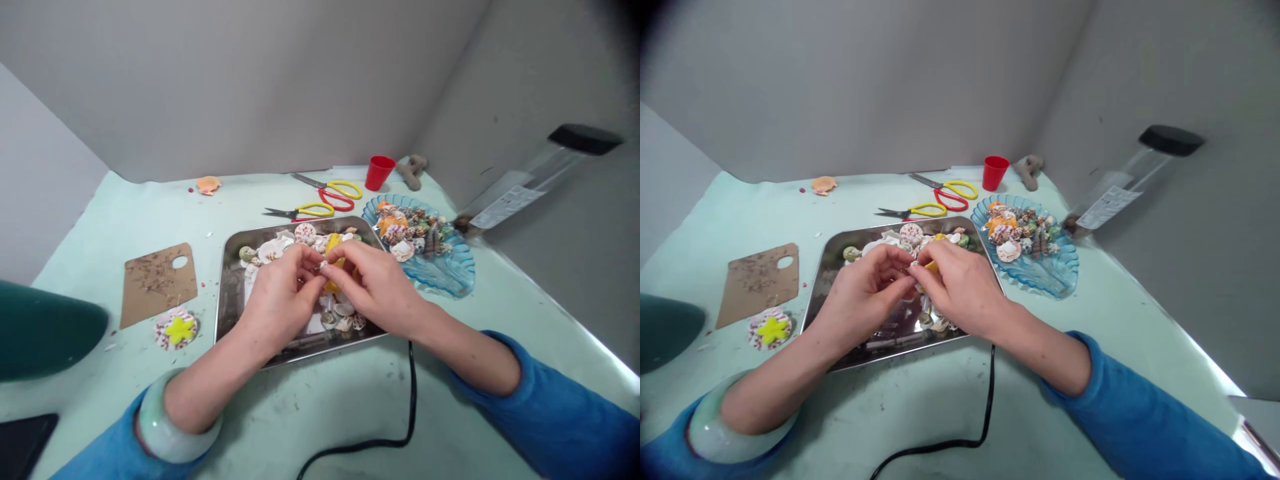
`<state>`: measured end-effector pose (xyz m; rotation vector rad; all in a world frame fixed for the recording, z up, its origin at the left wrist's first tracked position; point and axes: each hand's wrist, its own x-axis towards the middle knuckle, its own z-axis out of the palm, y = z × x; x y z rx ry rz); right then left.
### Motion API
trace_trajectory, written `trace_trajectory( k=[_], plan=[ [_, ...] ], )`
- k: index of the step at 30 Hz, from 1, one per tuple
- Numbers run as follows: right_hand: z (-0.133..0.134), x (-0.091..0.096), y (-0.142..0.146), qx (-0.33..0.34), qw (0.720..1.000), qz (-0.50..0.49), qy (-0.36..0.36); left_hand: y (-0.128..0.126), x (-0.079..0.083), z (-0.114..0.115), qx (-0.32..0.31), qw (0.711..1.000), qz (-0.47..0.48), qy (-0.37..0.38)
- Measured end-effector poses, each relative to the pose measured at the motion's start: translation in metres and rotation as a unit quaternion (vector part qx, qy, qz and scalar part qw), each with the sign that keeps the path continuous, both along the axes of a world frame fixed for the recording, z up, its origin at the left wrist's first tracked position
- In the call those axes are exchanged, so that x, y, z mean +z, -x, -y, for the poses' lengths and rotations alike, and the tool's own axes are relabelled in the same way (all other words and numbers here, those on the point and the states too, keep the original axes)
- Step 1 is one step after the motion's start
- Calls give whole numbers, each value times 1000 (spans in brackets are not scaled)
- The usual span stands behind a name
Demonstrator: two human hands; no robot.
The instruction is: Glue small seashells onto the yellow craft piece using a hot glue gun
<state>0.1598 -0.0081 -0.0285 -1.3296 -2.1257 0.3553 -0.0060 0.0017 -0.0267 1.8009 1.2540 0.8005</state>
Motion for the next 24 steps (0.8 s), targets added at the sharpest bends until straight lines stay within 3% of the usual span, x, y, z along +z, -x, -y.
trace_trajectory(
  k=[8, 13, 17, 20, 24],
  plan=[
    [8, 11, -1, -24, 999, 27, -30, -2, 4, 3, -15, 1000, 19, -14],
    [8, 21, -48, -169, 979, -13, -114, -2, 5, 4, -15, 999, -1, -29],
    [9, 17, -94, -272, 952, 69, -123, -1, 6, 4, -17, 999, -19, -38],
    [9, 9, -112, -295, 935, 157, -123, 0, 6, 4, -24, 998, -34, -47],
    [6, 0, -114, -293, 919, 228, -129, 0, 7, 5, -31, 997, -56, -49]
  ],
)
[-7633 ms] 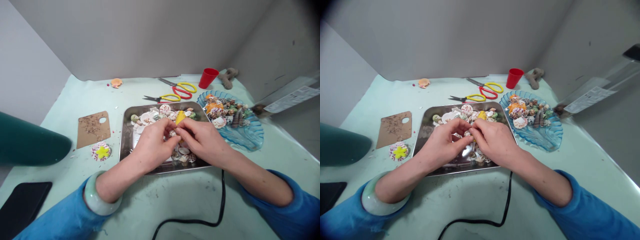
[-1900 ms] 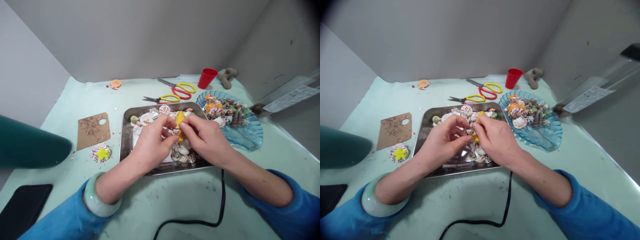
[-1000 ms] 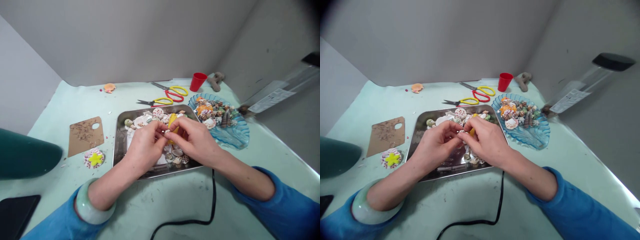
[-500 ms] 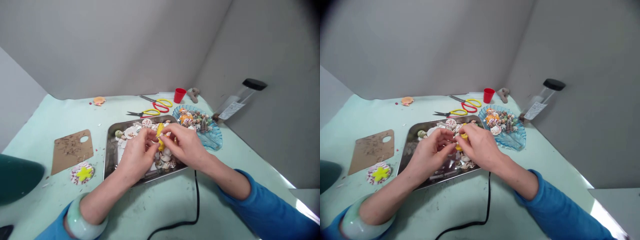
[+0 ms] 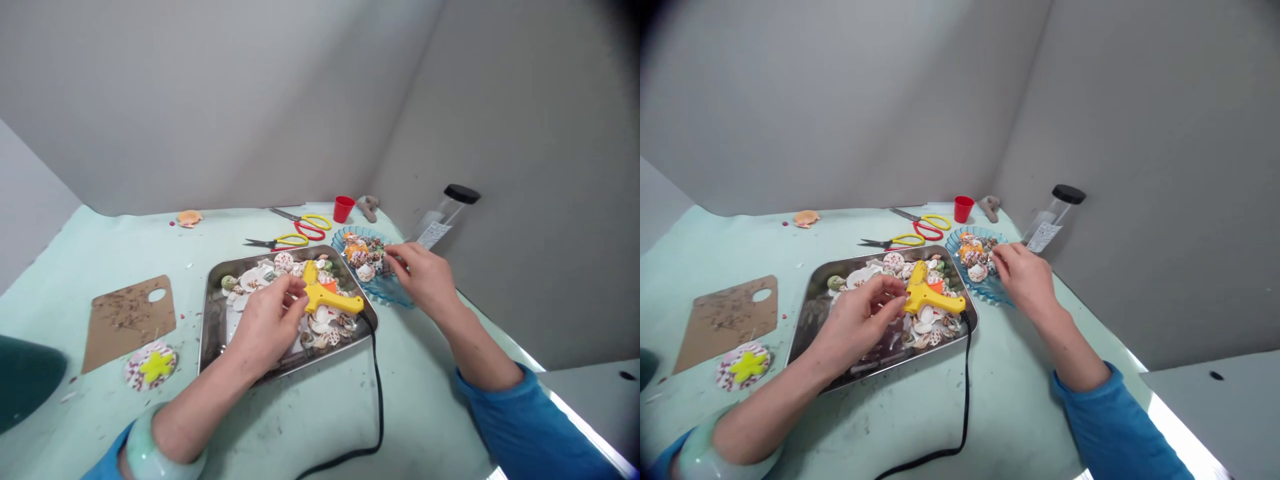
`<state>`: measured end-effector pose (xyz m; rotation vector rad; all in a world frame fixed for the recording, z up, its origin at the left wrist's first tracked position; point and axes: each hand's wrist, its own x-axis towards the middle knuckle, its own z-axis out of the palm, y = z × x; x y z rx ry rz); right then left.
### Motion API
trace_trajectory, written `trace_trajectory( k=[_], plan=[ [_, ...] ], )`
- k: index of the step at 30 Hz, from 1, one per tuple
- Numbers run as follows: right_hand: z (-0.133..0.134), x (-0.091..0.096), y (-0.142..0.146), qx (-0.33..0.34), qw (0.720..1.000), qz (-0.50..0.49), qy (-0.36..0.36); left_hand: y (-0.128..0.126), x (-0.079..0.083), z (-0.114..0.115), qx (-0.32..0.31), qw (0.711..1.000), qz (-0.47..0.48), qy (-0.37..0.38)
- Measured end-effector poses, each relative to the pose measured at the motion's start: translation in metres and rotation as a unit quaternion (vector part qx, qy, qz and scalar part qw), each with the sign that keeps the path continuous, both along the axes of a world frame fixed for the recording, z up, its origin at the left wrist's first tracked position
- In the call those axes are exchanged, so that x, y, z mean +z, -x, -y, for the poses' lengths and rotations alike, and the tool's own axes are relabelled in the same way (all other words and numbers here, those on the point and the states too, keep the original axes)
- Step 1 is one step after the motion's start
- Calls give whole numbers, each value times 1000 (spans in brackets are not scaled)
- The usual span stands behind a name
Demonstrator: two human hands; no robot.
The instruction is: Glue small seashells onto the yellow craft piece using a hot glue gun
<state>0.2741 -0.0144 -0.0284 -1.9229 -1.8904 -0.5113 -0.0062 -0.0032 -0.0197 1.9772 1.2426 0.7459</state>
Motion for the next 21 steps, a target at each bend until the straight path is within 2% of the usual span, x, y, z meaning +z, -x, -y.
trace_trajectory(
  k=[12, 21],
  plan=[
    [-12, -11, -6, 23, 993, 95, 63, 0, 1, -1, -14, 1000, -6, -3],
    [-15, -23, -15, 21, 998, 48, 40, 0, -1, -2, -25, 1000, -11, 6]
  ],
)
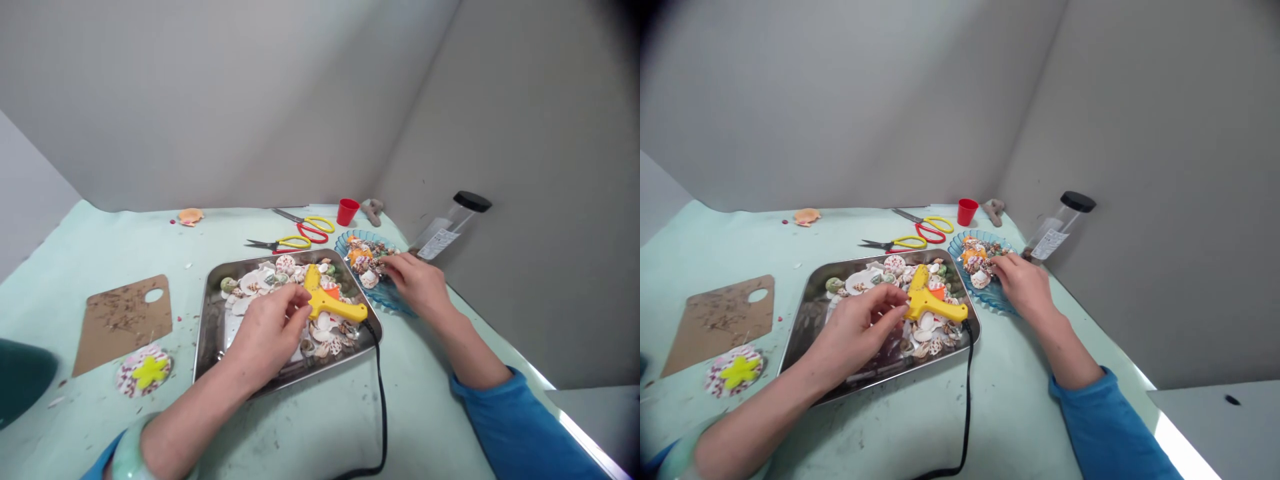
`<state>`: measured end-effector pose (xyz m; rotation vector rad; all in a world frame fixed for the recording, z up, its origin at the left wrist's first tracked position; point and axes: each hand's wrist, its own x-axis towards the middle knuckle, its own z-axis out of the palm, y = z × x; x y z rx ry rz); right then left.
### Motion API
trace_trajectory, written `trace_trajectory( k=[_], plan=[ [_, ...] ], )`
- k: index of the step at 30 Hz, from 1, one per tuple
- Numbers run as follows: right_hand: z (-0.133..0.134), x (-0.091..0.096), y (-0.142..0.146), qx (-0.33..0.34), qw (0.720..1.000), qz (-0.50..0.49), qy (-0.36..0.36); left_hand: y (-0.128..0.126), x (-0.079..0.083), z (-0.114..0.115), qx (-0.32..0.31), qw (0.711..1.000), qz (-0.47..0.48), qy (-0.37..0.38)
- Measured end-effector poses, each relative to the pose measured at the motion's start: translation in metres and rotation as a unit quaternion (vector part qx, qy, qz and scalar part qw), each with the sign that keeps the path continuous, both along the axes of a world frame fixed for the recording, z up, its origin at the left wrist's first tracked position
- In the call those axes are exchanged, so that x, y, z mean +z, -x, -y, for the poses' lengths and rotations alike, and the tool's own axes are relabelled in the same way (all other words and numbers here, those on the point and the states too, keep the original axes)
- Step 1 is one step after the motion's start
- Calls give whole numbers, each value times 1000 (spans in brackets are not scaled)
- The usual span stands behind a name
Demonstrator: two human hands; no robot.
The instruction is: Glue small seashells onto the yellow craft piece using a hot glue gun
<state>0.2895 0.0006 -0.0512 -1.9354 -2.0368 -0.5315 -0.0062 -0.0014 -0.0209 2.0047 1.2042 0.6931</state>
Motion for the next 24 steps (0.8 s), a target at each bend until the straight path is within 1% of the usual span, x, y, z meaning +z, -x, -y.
trace_trajectory(
  k=[4, 10, 14, 18, 24],
  plan=[
    [5, -1, -6, -19, 999, -31, -15, 1, -1, 0, -6, 1000, 9, -3],
    [10, -2, -7, -27, 998, -49, -10, 1, -1, 0, -4, 1000, -8, -16],
    [17, 1, -9, -25, 998, -49, 13, 1, 0, 0, -2, 1000, -22, -20],
    [24, 4, -10, -10, 998, -35, 55, 0, 1, -1, -4, 1000, -30, -8],
    [20, -2, -5, -37, 996, -13, 78, 0, 0, -1, -5, 999, -38, -5]
  ],
)
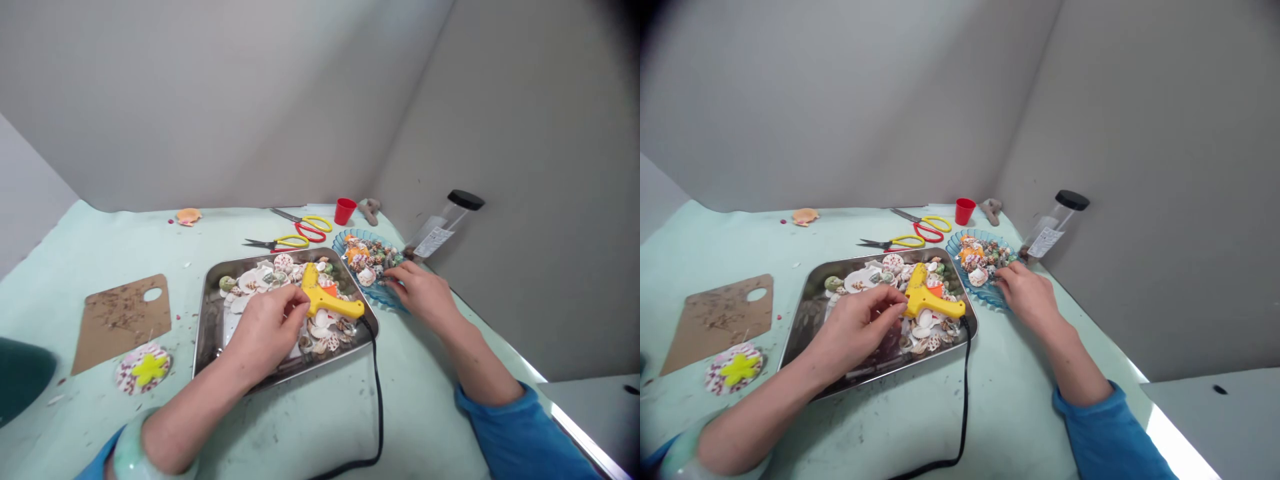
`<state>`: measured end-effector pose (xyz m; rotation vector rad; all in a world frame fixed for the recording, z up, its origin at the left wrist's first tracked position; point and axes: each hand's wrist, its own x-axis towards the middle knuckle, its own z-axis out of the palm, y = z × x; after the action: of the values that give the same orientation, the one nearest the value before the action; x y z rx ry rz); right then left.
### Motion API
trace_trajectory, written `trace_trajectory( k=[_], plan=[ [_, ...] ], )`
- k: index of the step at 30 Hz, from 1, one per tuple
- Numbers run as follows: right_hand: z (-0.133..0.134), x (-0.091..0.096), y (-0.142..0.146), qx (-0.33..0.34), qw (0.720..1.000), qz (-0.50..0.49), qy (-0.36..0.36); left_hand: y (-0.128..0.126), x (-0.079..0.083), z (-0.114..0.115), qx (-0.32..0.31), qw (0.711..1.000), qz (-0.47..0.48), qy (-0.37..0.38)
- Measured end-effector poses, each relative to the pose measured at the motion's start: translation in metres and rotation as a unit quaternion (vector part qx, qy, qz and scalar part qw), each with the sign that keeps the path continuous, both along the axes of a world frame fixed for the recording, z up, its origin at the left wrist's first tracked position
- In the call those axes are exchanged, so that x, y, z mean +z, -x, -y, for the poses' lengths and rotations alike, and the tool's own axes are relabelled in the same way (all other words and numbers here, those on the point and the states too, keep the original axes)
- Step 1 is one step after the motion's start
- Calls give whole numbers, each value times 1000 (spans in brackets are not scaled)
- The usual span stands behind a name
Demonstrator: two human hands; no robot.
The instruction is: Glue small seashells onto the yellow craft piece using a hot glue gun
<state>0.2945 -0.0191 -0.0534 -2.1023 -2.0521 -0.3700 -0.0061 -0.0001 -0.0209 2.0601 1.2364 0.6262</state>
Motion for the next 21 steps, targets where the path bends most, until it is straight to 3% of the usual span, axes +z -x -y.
trace_trajectory(
  k=[10, 16, 21],
  plan=[
    [-5, 2, -5, -24, 997, -36, 65, 0, -2, -1, -2, 1000, -1, 2],
    [1, 12, 3, -93, 995, -19, 42, 0, 0, 0, -3, 1000, -5, 10],
    [1, 11, 12, -67, 995, -40, 62, 1, 2, 0, -5, 1000, -8, 9]
  ],
)
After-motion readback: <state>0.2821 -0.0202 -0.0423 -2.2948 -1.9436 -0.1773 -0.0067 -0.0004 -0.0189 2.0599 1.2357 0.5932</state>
